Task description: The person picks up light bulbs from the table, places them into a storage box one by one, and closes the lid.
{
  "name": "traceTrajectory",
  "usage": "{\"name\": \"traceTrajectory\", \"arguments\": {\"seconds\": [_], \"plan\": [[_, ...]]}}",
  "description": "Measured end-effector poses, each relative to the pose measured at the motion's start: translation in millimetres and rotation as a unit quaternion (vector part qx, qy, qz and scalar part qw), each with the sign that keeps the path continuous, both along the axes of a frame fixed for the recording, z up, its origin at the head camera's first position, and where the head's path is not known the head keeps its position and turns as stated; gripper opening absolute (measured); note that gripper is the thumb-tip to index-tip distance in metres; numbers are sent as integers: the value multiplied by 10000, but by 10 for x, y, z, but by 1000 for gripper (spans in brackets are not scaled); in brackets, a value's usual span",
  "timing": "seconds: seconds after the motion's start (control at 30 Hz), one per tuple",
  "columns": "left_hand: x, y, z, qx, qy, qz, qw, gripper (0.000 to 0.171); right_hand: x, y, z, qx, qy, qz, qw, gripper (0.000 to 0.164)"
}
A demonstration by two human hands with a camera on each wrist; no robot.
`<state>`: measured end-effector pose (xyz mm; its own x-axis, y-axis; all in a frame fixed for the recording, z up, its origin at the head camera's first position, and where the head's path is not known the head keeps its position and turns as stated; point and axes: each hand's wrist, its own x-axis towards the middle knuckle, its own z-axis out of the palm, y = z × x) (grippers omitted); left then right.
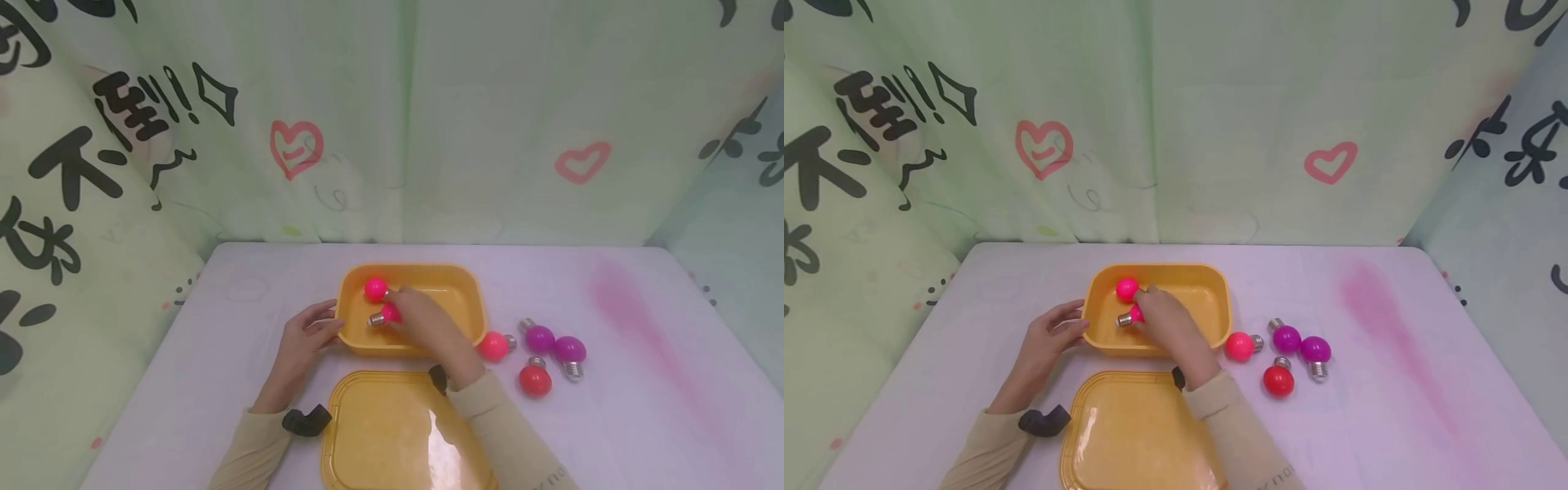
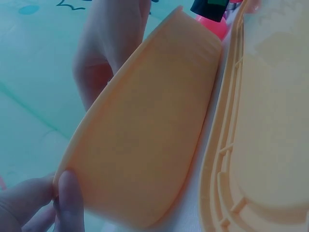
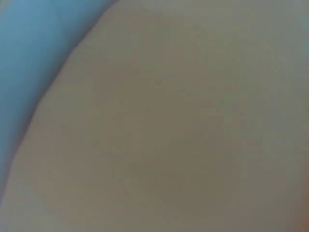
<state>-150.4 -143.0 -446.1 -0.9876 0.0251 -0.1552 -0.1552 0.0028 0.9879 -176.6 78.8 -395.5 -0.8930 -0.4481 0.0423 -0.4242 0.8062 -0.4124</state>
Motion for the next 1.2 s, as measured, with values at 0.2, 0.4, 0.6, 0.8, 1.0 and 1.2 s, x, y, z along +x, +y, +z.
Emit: {"name": "traceTrajectory", "arguments": {"seconds": [0.2,0.4,0.6,0.8,1.0,1.2], "plan": [[7,-2,3,-50,9,7,10000,47,-23,-36,-62,23,260,99,9996,36],[12,6,4,-51,20,16,10000,46,-24,-50,-73,70,290,49,9995,31],[15,2,4,-105,48,-14,9999,45,-34,-52,-89,61,220,-50,9997,30],[15,-2,1,-122,72,-38,9999,45,-34,-60,-80,15,99,-140,9999,32],[14,-6,-6,-8,91,-9,10000,47,-36,-47,-36,203,221,-44,9995,30],[9,-3,-8,-79,63,18,9999,46,-28,1,15,373,250,88,9990,33]]}}
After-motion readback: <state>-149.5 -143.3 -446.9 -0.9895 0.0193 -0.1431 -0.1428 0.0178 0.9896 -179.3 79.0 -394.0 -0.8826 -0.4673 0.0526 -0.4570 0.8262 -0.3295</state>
